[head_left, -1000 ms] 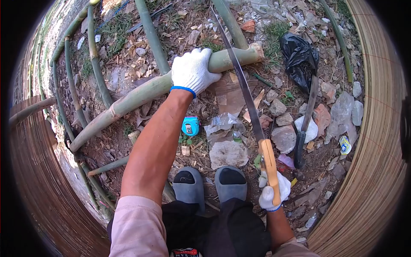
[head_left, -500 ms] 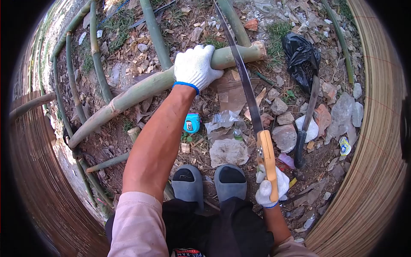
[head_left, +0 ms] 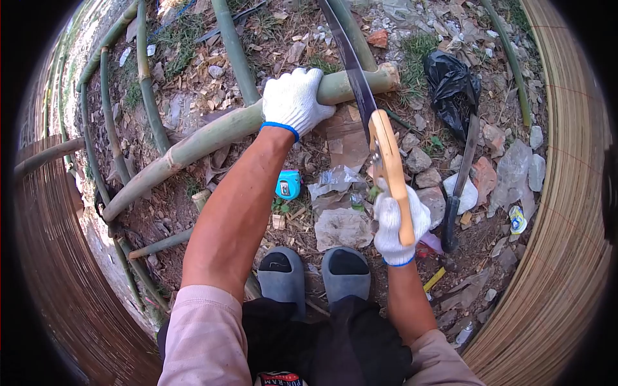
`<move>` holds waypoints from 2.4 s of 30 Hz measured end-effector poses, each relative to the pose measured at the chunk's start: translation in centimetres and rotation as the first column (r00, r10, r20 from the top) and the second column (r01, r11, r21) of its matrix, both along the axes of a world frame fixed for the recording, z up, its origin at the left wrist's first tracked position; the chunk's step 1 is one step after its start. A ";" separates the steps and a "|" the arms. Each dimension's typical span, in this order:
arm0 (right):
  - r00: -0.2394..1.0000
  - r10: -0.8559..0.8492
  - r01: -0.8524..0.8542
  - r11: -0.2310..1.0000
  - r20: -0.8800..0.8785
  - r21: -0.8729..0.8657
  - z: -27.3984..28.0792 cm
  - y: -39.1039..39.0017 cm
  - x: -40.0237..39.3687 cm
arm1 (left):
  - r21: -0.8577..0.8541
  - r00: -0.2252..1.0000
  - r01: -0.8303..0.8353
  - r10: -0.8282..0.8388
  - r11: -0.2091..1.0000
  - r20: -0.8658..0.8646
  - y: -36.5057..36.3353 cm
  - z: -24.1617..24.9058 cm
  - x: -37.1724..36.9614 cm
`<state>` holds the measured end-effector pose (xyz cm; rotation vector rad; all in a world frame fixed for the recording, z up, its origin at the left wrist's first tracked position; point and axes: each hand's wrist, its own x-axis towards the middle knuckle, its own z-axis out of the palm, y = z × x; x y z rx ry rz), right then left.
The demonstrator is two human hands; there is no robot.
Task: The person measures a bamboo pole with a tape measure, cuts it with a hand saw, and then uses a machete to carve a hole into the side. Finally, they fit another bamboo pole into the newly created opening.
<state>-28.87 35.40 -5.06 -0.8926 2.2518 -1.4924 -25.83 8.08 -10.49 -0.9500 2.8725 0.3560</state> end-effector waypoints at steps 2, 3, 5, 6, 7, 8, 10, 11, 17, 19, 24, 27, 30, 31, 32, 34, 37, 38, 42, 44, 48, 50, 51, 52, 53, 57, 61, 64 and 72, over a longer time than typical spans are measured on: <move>0.992 0.038 -0.041 0.999 -0.121 -0.028 -0.4 -2.1 -0.8 | 0.028 0.999 -0.001 -0.001 1.000 0.049 -0.2 0.5 -0.1; 0.995 0.050 -0.051 0.999 -0.092 -0.009 -0.1 -1.0 -0.5 | 0.032 0.999 0.002 -0.004 0.999 0.049 -0.1 0.4 0.0; 0.997 0.070 -0.068 0.996 -0.024 0.061 0.8 4.8 1.1 | 0.019 1.000 0.010 -0.010 1.000 0.001 -0.3 0.2 0.1; 0.998 0.043 -0.040 0.995 -0.036 0.088 1.1 7.8 2.5 | 0.026 1.000 0.007 -0.007 1.000 -0.003 -0.1 0.0 0.0; 0.998 0.059 -0.057 0.994 -0.026 0.098 1.9 9.7 3.1 | 0.017 1.000 0.004 -0.004 1.000 0.009 0.0 0.0 0.0; 1.000 0.006 -0.008 0.996 0.019 0.085 2.1 10.0 3.7 | 0.000 1.000 -0.005 0.005 1.000 0.023 -0.1 0.1 0.0; 1.000 -0.005 0.004 0.997 0.016 0.075 1.4 8.2 3.5 | 0.003 0.999 -0.006 0.006 1.000 0.041 -0.4 -0.1 -0.1; 0.996 0.023 -0.016 0.996 -0.087 0.085 1.1 6.4 2.5 | -0.004 1.000 -0.006 0.006 1.000 0.013 -0.4 -0.2 -0.2; 0.997 0.054 -0.050 0.997 -0.055 0.062 0.7 3.2 0.6 | 0.015 1.000 0.009 -0.009 1.000 0.015 -0.1 0.1 -0.3; 0.998 0.040 -0.043 0.996 0.038 0.079 2.5 8.7 3.4 | 0.010 1.000 -0.002 0.002 1.000 0.013 -0.2 0.0 -0.1; 0.996 0.062 -0.058 0.995 -0.056 0.087 1.4 5.4 2.4 | 0.001 0.999 -0.015 0.015 1.000 0.029 -0.1 -0.2 -0.2; 0.991 0.078 -0.077 0.997 -0.107 0.011 0.6 -0.6 -0.7 | 0.004 1.000 -0.012 0.012 1.000 0.025 -0.1 0.0 0.4; 0.999 0.051 -0.050 0.997 -0.010 0.050 0.9 3.3 1.1 | 0.019 1.000 0.002 -0.002 1.000 0.000 -0.3 0.0 0.0; 0.996 0.065 -0.062 0.997 -0.053 0.054 1.1 6.6 2.1 | 0.018 1.000 0.001 -0.001 1.000 -0.007 -0.4 -0.3 0.0; 0.999 0.029 -0.033 0.995 0.043 0.092 1.7 9.3 3.5 | 0.025 1.000 -0.001 0.001 1.000 -0.003 -0.2 -0.3 -0.1; 0.999 -0.008 0.004 0.996 0.046 0.088 2.5 9.8 4.3 | -0.002 0.999 -0.013 0.013 1.000 0.038 -0.2 -0.1 -0.1; 0.999 0.041 -0.041 0.999 -0.011 0.024 1.2 4.6 3.1 | -0.020 1.000 -0.004 0.004 1.000 0.010 -0.3 -0.4 -0.2; 0.982 0.070 -0.077 0.996 -0.173 -0.034 0.1 1.9 1.9 | 0.003 1.000 -0.011 0.011 1.000 0.018 -0.2 -0.4 -0.2; 0.981 0.096 -0.107 0.993 -0.171 -0.056 -0.4 0.9 0.3 | 0.008 1.000 0.006 -0.006 1.000 0.007 -0.2 0.1 0.0; 0.997 0.032 -0.032 0.999 0.065 0.013 0.5 5.8 2.3 | 0.004 1.000 0.007 -0.007 1.000 -0.006 -0.4 0.3 -0.4; 0.999 0.042 -0.041 0.995 -0.013 0.086 1.1 9.1 3.8 | 0.004 0.999 -0.017 0.017 1.000 0.032 -0.1 0.2 -0.2; 0.999 0.036 -0.036 0.999 0.008 0.034 0.4 5.3 2.0 | -0.018 0.999 0.002 -0.001 1.000 0.035 0.3 -0.4 0.1; 0.999 0.035 -0.035 0.999 -0.025 0.019 0.6 2.7 0.8 | -0.012 1.000 0.004 -0.004 1.000 0.017 0.2 -0.5 0.1; 0.997 0.039 -0.039 0.999 -0.060 -0.008 0.6 0.2 -0.3 | -0.017 1.000 0.001 -0.001 1.000 -0.002 -0.2 -0.4 -0.1; 0.994 0.048 -0.050 0.999 -0.099 -0.014 0.2 -0.8 -0.5 | -0.001 0.999 0.001 -0.001 1.000 0.051 -0.1 0.4 -0.2; 0.996 0.076 -0.076 0.997 -0.054 0.014 -0.4 4.7 1.9 | -0.013 1.000 0.015 -0.015 1.000 -0.018 -0.4 -0.6 0.1; 1.000 0.002 -0.003 0.999 0.027 0.047 0.4 9.2 4.2 | -0.019 0.998 0.002 -0.001 1.000 0.065 -0.1 0.0 -0.2; 1.000 0.001 -0.001 1.000 -0.022 0.017 -0.6 3.9 2.2 | -0.038 1.000 0.001 -0.001 0.999 0.010 -0.2 -0.7 0.0; 0.998 -0.057 0.053 0.995 0.041 0.089 1.0 9.8 4.3 | -0.030 1.000 0.003 -0.002 1.000 0.029 -0.2 -0.3 0.0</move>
